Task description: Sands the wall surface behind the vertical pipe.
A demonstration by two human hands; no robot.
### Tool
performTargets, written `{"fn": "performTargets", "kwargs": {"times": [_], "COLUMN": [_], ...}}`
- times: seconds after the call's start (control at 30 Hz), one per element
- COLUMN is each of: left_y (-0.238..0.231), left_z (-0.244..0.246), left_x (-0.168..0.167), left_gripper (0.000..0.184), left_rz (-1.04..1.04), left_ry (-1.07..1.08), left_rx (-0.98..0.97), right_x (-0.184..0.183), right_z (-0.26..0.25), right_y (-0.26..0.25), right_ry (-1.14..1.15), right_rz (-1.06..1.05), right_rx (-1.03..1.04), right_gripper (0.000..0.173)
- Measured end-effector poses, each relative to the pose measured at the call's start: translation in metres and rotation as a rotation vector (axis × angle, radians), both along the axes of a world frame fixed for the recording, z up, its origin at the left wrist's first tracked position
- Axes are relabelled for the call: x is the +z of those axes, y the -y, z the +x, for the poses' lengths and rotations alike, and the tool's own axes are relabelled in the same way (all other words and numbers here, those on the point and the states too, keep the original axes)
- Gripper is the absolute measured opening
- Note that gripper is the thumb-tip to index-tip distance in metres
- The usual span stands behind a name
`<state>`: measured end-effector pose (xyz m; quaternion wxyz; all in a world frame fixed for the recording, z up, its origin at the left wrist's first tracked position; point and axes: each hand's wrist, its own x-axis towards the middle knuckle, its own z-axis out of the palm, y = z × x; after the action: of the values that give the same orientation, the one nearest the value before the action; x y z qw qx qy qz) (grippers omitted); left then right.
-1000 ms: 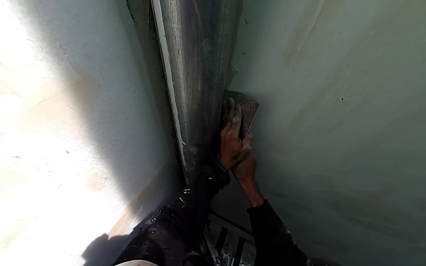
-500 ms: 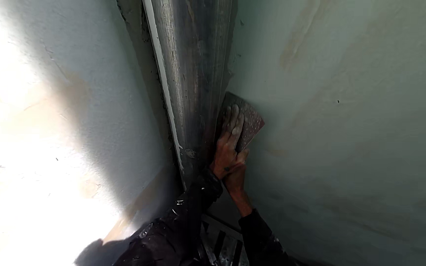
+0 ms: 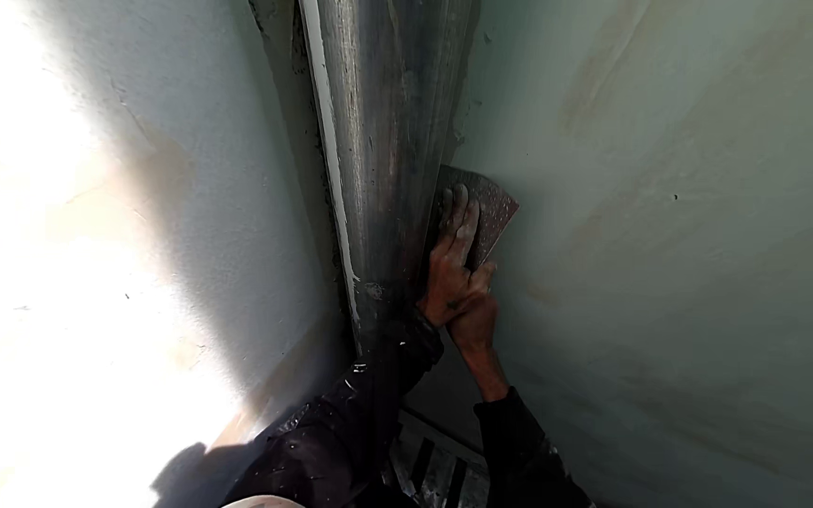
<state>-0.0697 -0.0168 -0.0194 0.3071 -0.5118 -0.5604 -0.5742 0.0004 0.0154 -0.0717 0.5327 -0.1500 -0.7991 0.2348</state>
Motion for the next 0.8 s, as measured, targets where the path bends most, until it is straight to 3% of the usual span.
{"fn": "performTargets", "kwargs": {"times": [0.13,0.23,0.33,0.43,0.57,0.63,0.7,0.73,0.8], "left_y": [-0.015,-0.018,-0.017,-0.009,0.009,0.01,0.012,0.013,0.016], "left_z": [-0.007,-0.006,-0.001,0.017,0.041,0.038,0.032,0.03,0.028], "left_x": [0.106,0.137,0.128,0.102,0.01,-0.054,-0.088,-0.083,-0.031], "left_gripper": [0.064,0.07,0.079,0.092,0.095,0.088,0.081,0.078,0.077], "left_rz": [0.16,0.221,0.154,-0.087,-0.279,-0.309,-0.293,-0.294,-0.301], "left_ry": [-0.094,-0.099,-0.103,0.017,0.192,0.257,0.262,0.253,0.211], "left_rx": [0.045,0.077,0.159,0.281,0.336,0.29,0.267,0.275,0.295], "right_x": [0.087,0.117,0.115,0.076,-0.004,-0.049,-0.071,-0.064,-0.014], "right_z": [-0.003,-0.003,0.006,0.003,-0.003,0.005,0.011,0.011,0.01], "right_y": [-0.017,-0.017,-0.008,-0.011,-0.003,0.008,0.013,0.014,0.007], "right_ry": [-0.036,-0.037,0.037,0.018,0.072,0.162,0.173,0.149,0.11], "right_rz": [0.093,0.169,0.078,-0.076,-0.349,-0.346,-0.285,-0.222,-0.101], "right_rx": [0.075,0.053,0.062,0.154,0.114,0.036,0.03,0.028,0.051], "right_gripper": [0.023,0.02,0.024,0.035,0.048,0.044,0.038,0.032,0.028]}}
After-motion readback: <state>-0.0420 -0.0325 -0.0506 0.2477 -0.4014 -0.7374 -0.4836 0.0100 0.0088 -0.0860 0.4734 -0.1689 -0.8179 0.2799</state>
